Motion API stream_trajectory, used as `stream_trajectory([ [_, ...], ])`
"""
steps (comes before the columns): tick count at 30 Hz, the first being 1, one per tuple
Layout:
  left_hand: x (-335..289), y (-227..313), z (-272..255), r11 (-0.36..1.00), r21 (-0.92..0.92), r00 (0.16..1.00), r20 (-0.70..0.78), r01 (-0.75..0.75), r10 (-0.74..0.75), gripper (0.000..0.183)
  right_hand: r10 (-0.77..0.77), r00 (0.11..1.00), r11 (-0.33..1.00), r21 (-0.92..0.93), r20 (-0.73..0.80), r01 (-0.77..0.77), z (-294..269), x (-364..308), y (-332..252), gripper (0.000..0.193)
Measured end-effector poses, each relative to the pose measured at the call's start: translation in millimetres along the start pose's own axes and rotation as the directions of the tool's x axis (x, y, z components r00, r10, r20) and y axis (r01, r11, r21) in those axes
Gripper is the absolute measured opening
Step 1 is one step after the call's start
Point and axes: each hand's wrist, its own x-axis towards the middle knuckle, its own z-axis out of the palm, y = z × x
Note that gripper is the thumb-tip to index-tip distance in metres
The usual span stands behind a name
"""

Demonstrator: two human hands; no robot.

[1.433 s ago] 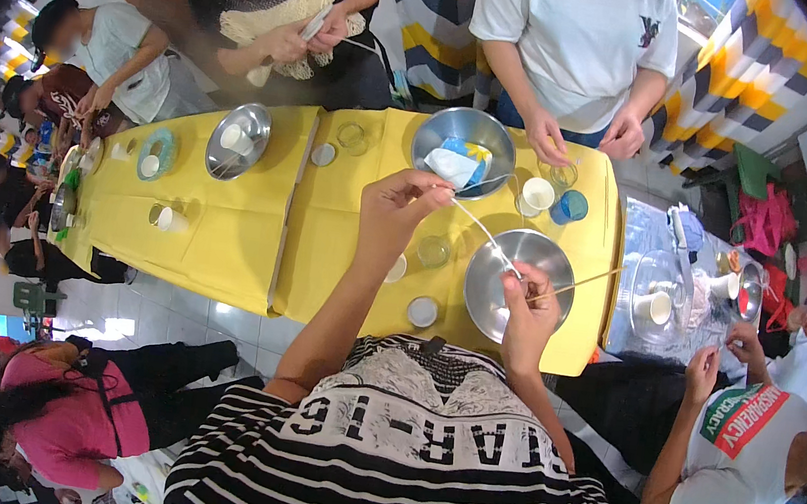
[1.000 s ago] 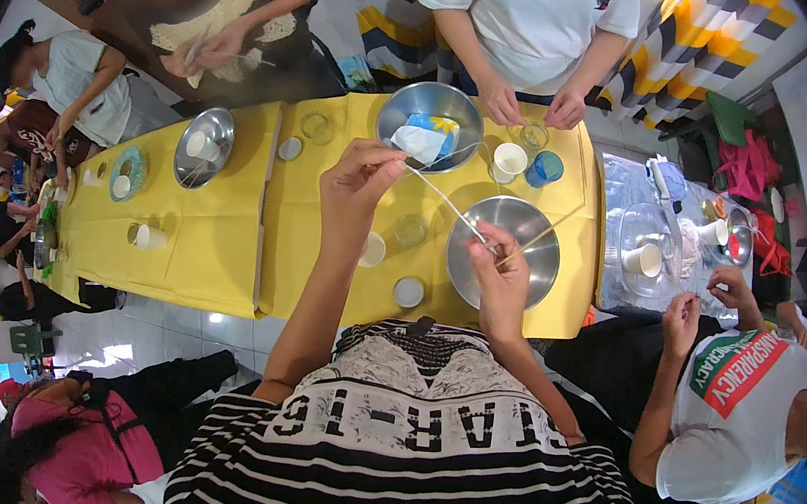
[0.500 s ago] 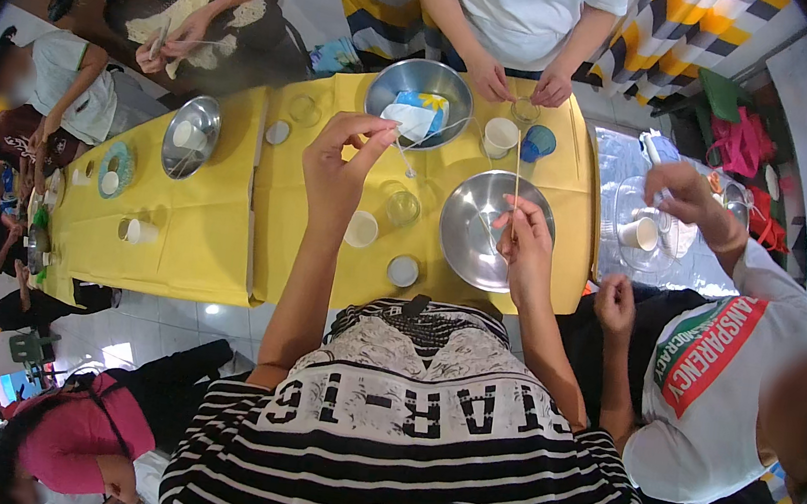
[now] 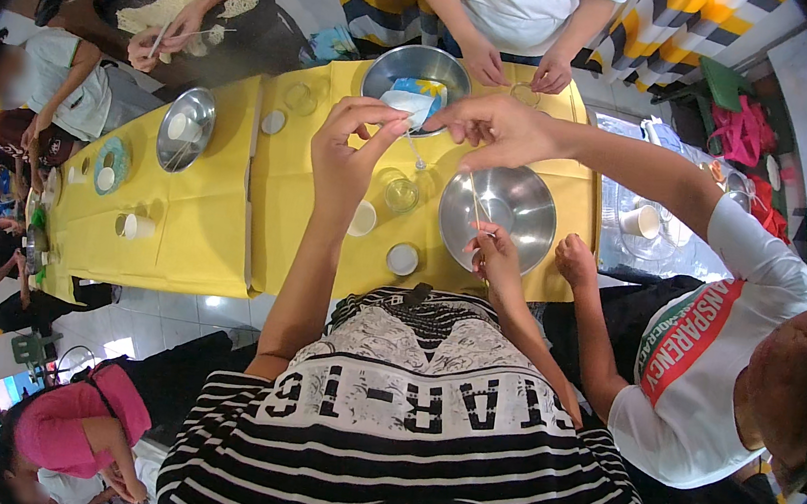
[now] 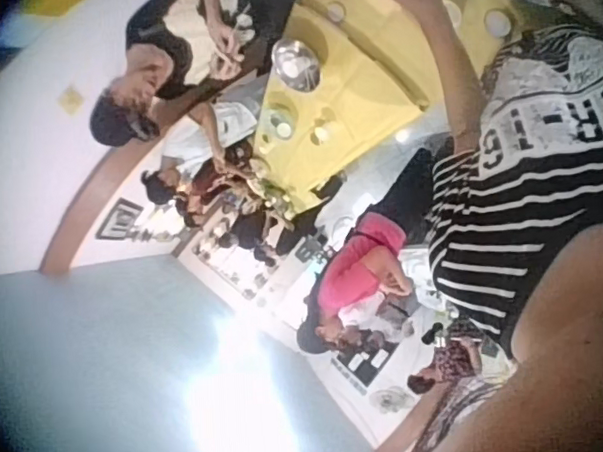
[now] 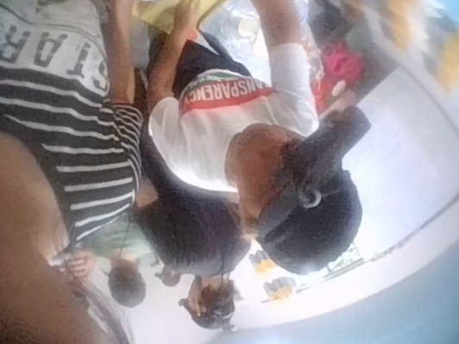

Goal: The person uses scissors to cut a white wick and then inserts it into a small cup containing wax. They use a wooden stick to adjust the wick's position within the cup. The person repeats this process with multiple cups, handling the wicks and tools with both hands.

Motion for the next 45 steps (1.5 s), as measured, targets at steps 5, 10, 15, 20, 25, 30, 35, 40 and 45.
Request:
stream_trajectory([
  [5, 3.9, 11.0, 4.7, 0.996, -0.085, 0.999, -0.031, 0.008, -0.011, 0.012, 0.074, 0.997, 0.996, 0.042, -0.003, -0.074, -6.6, -0.9, 9.5, 0.021],
  [10, 6.7, 19.3, 13.9, 0.991, -0.131, 1.0, -0.003, -0.014, 0.013, 0.013, 0.08, 0.997, 0.996, 0.03, -0.004, -0.079, -9.9, -2.2, 10.5, 0.021],
  [15, 8.5, 22.9, 22.8, 0.988, -0.079, 0.989, 0.055, -0.133, 0.137, 0.029, 0.062, 0.998, 0.997, 0.056, -0.004, -0.061, -15.8, 1.1, 23.3, 0.02],
  [20, 9.9, 33.2, 29.5, 0.964, -0.21, 0.986, -0.008, -0.162, 0.164, 0.056, 0.101, 0.995, 0.995, -0.018, 0.026, -0.101, -22.3, 0.5, 25.9, 0.027],
  [25, 3.7, 26.9, 30.5, 0.964, -0.201, 0.985, -0.046, -0.175, 0.169, 0.035, 0.395, 0.619, 0.343, 0.516, 0.679, -0.785, -39.5, -47.3, -103.7, 0.025],
  [30, -12.3, 22.7, 26.6, 0.981, -0.186, 0.994, -0.099, -0.054, 0.036, 0.025, 0.283, 0.414, -0.126, 0.461, 0.865, -0.878, -33.8, -30.9, -107.8, 0.014],
  [35, -22.5, 17.8, 27.7, 0.917, -0.399, 0.996, -0.066, 0.023, -0.054, 0.038, 0.211, 0.344, -0.213, 0.386, 0.915, -0.898, -29.8, -20.9, -84.5, 0.014],
  [40, -29.2, 19.6, 29.1, 0.967, -0.255, 1.0, 0.002, 0.011, -0.011, 0.035, 0.184, 0.341, -0.161, 0.37, 0.922, -0.915, -22.6, -15.5, -80.1, 0.016],
  [45, -32.8, 21.7, 31.3, 0.979, -0.206, 0.999, 0.036, 0.007, 0.0, 0.031, 0.194, 0.361, 0.195, 0.325, 0.912, -0.925, -23.3, -13.8, -99.2, 0.018],
])
